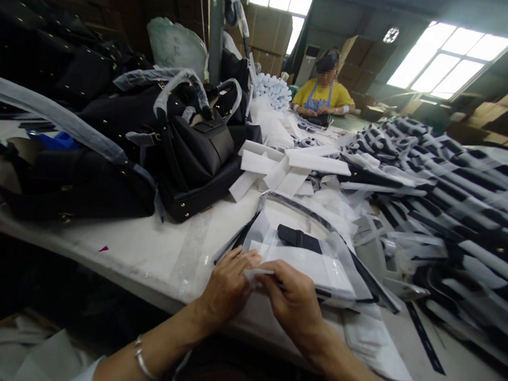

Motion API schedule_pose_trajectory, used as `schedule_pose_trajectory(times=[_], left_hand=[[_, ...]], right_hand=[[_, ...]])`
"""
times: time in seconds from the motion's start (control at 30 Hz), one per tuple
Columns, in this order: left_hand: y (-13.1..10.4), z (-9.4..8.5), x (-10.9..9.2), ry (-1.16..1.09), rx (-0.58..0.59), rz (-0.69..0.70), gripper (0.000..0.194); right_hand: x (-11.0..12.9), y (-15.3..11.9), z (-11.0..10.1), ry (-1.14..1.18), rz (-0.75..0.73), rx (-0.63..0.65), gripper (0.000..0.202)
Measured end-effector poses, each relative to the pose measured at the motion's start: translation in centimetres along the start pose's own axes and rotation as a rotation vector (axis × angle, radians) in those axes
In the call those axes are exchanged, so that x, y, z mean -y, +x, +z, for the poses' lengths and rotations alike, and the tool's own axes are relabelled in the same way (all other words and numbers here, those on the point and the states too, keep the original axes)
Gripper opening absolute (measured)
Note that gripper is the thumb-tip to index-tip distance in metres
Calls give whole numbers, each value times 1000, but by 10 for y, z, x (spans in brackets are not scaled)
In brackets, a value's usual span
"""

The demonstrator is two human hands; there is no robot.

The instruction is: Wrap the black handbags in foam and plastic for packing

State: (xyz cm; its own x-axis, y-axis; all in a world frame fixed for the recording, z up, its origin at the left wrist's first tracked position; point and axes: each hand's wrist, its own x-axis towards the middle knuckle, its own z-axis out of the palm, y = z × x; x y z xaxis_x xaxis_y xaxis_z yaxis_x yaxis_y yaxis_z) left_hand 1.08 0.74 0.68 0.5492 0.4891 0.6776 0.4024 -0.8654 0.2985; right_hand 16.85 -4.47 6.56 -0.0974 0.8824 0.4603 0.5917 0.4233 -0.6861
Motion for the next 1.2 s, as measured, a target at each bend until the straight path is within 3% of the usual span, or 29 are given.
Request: schedule_pose_trajectory(times=[0.13, 0.3, 0.57, 0.73, 1.03, 1.2], left_hand=[[2, -14, -10, -100, 116, -144, 34], [12, -3, -11, -66, -28, -227, 5], [27, 13, -5, -8, -46, -296, 17], [35, 15, -2, 36, -8, -324, 23], [38, 12, -1, 105, 70, -266, 12], [39, 12, -3, 109, 20, -114, 28]], right_hand=[[-13, 25, -13, -57, 176, 47, 8], [-26, 44, -25, -66, 333, 206, 14], [-60, 66, -29, -301, 210, 240, 14], [-77, 71, -27, -273, 264, 270, 12], [-82, 70, -20, -336, 283, 315, 15], [-81, 71, -19, -374, 285, 325, 15]])
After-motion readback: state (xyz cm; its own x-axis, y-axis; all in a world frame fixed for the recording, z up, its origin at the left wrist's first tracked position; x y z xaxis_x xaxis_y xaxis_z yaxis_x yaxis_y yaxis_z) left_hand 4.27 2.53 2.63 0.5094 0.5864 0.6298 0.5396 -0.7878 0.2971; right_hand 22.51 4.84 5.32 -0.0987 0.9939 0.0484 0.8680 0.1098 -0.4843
